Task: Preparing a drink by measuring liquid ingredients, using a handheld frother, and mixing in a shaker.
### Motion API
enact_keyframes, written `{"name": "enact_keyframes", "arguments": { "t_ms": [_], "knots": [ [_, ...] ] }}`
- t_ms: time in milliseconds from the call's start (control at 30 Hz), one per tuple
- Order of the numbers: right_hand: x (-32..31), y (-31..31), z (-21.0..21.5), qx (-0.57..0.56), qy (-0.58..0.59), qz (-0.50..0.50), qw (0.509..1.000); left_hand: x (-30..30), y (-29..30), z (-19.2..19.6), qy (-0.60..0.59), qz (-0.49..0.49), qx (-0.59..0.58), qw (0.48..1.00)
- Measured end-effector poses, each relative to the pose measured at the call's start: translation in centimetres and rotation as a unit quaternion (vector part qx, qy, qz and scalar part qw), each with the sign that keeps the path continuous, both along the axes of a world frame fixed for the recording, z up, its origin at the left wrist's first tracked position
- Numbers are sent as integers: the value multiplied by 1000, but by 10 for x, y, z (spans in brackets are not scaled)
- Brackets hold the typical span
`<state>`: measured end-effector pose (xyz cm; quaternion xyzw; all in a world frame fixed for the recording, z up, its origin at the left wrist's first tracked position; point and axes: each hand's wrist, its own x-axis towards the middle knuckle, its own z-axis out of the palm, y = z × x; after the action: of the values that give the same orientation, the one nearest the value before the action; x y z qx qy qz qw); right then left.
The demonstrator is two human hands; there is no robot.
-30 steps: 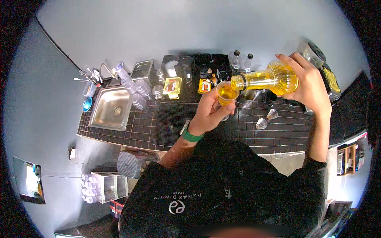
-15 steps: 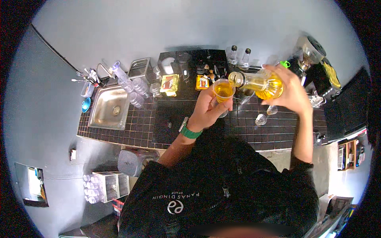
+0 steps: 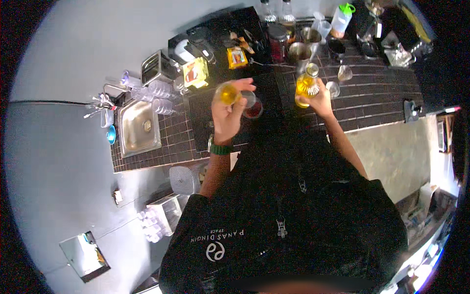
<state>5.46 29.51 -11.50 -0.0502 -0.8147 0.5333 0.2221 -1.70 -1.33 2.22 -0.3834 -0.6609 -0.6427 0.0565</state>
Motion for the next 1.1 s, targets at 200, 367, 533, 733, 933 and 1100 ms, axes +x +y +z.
{"name": "enact_keyframes", "arguments": {
  "t_ms": [200,367,533,733,933,1100],
  "knots": [
    [12,12,-44,-5,-20,-94,995,18,-48,-52,-99,147,-5,984],
    [12,8,-46,-33,-22,-66,997,17,-79,-121,-108,206,-46,971],
    [11,5,-56,-38,-3,-71,997,15,-83,-168,-151,263,-109,947],
    [7,12,-70,-97,-17,-48,994,15,-72,-184,-139,251,-157,945],
    [9,9,-59,-81,-14,-45,996,13,-70,-183,-118,239,-239,934],
    [7,9,-63,-121,-4,-41,992,7,-66,-172,-6,216,-245,945]
  ]
}}
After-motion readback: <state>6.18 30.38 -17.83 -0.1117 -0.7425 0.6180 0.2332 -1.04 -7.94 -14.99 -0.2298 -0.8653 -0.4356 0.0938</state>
